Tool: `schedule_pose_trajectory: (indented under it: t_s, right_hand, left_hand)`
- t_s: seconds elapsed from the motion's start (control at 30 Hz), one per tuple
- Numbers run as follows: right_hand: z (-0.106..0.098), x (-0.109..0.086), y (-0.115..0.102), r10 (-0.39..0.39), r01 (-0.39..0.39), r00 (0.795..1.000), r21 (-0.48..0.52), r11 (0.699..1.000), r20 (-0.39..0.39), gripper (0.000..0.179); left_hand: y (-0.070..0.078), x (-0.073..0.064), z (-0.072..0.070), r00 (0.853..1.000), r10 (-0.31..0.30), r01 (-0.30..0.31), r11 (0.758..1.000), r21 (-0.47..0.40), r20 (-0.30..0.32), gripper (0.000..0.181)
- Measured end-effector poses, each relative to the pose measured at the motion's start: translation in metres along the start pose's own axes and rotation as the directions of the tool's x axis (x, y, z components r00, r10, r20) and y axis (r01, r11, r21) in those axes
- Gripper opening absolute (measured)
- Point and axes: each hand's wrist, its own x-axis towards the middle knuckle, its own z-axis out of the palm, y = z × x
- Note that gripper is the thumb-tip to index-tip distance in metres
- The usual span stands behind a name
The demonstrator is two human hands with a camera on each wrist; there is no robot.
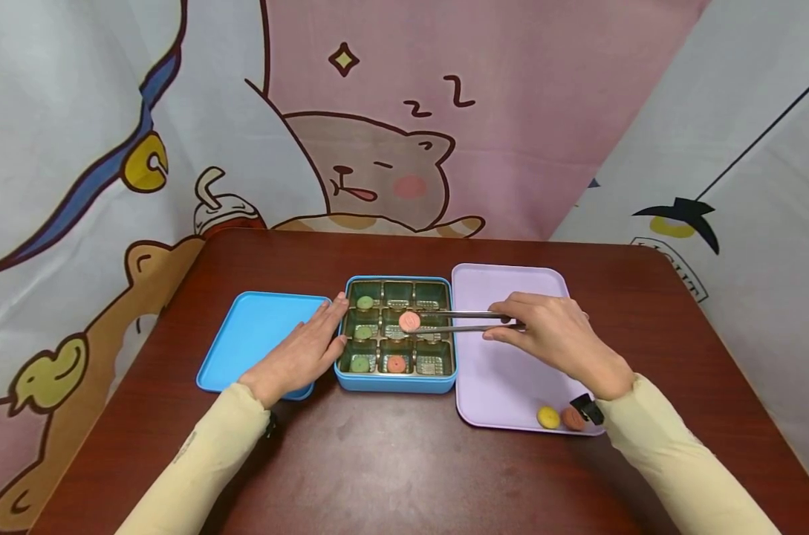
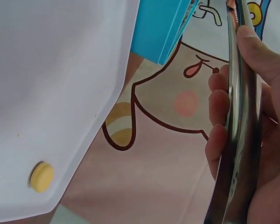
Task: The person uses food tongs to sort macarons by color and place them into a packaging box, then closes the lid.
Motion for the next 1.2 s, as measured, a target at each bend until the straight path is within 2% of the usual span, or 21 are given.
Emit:
schedule_pose_trajectory:
  t_s: [0.43, 1.2]
  right_hand:
    - [0.006, 0.009, 0.000, -0.044, 0.044, 0.999, -0.016, 0.999, 0.020, 0.032]
    - [0.016, 0.024, -0.004, 0.026, -0.024, 0.992, -0.020, 1.000, 0.123, 0.030]
  left_hand:
    - [0.000, 0.001, 0.000, 1.000, -0.005, 0.005, 1.000, 0.002, 0.001, 0.065]
    - [0.001, 0.002, 0.000, 1.000, -0.015, 0.015, 1.000, 0.004, 0.016, 0.066]
